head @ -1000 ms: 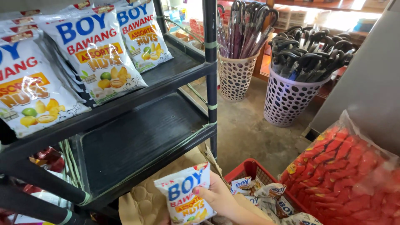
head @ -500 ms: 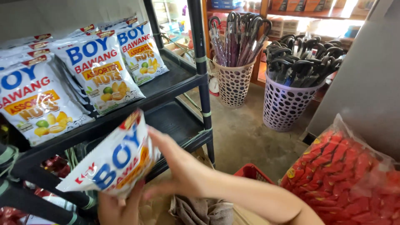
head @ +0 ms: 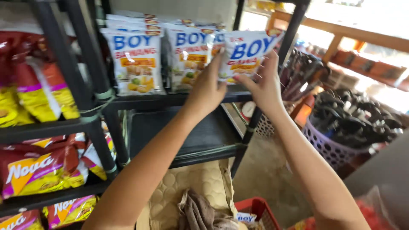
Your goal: Cleaning individual snack bags with a cloth and organizing them onto a grocery shelf.
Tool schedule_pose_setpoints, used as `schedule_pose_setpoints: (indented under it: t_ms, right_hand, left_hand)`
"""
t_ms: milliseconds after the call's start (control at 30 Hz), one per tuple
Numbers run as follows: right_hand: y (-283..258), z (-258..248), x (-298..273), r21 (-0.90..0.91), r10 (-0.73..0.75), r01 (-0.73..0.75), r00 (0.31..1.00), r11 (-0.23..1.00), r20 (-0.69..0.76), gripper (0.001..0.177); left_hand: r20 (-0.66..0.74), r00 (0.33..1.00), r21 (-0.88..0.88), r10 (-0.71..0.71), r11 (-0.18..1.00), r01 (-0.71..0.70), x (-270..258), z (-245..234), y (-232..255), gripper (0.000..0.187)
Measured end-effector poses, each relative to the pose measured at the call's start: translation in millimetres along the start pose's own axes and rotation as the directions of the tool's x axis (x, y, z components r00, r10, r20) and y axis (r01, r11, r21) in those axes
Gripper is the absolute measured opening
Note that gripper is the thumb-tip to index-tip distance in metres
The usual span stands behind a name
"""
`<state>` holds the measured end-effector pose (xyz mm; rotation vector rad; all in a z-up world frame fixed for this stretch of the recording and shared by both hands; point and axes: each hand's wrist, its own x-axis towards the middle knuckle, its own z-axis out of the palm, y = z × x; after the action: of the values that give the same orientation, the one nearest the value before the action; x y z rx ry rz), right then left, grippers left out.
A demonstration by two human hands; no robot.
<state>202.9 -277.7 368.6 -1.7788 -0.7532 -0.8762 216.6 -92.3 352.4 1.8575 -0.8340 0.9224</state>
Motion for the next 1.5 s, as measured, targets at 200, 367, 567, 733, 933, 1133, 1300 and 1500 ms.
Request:
schedule_pose_setpoints:
  t_ms: [200,367,567,733,933,1133,1300,1500]
  right_hand:
    - [55.3,-2.3,15.4,-0.011,0.216,-0.22,0.967,0.975,-0.134,0.092]
    - [108.1,-2.5,36.0,0.189,0.423,-0.394,0.895,0.899,-0.144,0.086]
    - [105.0,12.6,61.2,-0.168,0.585,-0.615,0.786,0.77,-0.197,0.074]
    - [112.2,28.0,71.2,-0.249,0.593,-0.655,0.753,0.713,-0.283,0.077]
    - [136.9,31.0,71.8,-0.315,0.562,-0.607,0.795,0.73,-0.23,0.077]
    - [109.3,40.9,64.8,-0.434,0.312,-0.345,0.938,0.832,-0.15,0.06]
    - [138.7,32.0,63.5,-0.419,0.131,-0.132,0.991,0.898,-0.033,0.066]
    - [172.8,29.7,66.6,-0.679,0.105,0.127,0.951,0.723,0.29,0.06]
  left_hand:
    - [0.086,0.983,-0.122,-0.163,0.977,0.173,25.1,13.2,2.7,0.088]
    - [0.165,0.943,-0.107,-0.288,0.946,0.307,44.9,48.9,-17.1,0.1]
    - [0.21,0.869,-0.031,-0.448,0.885,0.464,54.4,84.5,-28.2,0.093]
    - [0.176,0.874,0.003,-0.452,0.888,0.459,52.1,82.2,-23.5,0.097]
    - [0.129,0.906,0.088,-0.404,0.914,0.395,47.5,83.4,-27.9,0.092]
    - [0.126,0.92,0.25,-0.371,0.909,0.333,46.7,87.6,-25.6,0.087]
    - [0.055,0.989,0.421,-0.134,0.902,0.099,52.0,100.9,-42.3,0.08]
    - [0.374,0.897,0.334,-0.236,0.936,0.107,62.1,75.7,-27.3,0.087]
